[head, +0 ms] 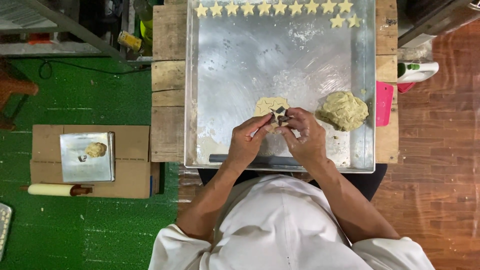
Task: Cutting star-shaped cookies from dough and arranging them on a baking tray.
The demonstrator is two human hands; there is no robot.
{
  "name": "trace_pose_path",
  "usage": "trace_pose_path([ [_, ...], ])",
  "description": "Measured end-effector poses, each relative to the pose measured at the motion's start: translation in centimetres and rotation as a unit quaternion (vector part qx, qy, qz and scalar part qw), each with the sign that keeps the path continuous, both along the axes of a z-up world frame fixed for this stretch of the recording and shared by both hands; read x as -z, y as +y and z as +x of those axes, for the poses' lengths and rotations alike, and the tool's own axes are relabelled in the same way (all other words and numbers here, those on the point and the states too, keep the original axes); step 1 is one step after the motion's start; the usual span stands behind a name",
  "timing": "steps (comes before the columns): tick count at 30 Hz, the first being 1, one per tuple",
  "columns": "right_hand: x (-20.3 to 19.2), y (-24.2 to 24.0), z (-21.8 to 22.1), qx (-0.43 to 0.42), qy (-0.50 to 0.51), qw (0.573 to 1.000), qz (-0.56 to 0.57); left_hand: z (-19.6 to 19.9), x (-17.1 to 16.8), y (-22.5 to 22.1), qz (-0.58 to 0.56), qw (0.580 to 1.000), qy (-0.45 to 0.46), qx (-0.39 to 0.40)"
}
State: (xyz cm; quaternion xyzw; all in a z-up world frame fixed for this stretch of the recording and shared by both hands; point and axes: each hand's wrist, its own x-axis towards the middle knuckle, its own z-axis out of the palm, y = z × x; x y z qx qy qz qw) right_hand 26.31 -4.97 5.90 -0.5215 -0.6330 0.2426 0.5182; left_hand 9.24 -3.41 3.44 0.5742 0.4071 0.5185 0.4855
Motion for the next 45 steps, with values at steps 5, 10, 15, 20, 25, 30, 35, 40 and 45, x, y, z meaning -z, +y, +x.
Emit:
trace_pose_path([
  [5, -0.4, -1.0, 0.3, -0.039, 0.04, 0.998, 0.011, 0.1, 0.2, -0.3, -0.015, 0.998, -0.064, -0.019],
  [10, -1.7, -0.9, 0.6, -0.039, 0.005, 0.998, 0.043, 0.4, -1.2, -0.9, -0.031, 0.994, -0.099, -0.018],
  [15, -2.3, -1.0, 1.0, -0.048, 0.014, 0.998, 0.044, 0.2, -1.7, -1.0, 0.039, 0.998, -0.048, -0.005],
  [20, -1.8, -1.3, 1.0, -0.062, 0.03, 0.997, 0.045, -0.1, -1.3, -0.8, 0.076, 0.996, -0.047, -0.002],
  [25, -1.6, -1.4, 1.0, -0.078, 0.032, 0.995, 0.059, -0.5, -1.4, -0.8, 0.085, 0.996, -0.027, 0.004],
  [30, -1.7, -1.6, 0.8, -0.08, 0.03, 0.994, 0.066, -0.8, -1.0, -1.0, 0.085, 0.996, -0.029, 0.023],
  [35, -1.3, -1.7, 1.0, -0.08, 0.036, 0.994, 0.061, -1.2, -2.3, -1.2, 0.134, 0.989, -0.017, 0.056],
  [40, -1.0, -2.0, 1.2, -0.088, 0.04, 0.994, 0.052, -1.5, -2.5, -0.8, 0.194, 0.98, -0.014, 0.048],
  [45, -1.0, -1.9, 1.3, -0.094, 0.033, 0.993, 0.057, -1.4, -2.4, -0.5, 0.26, 0.963, 0.051, 0.036],
])
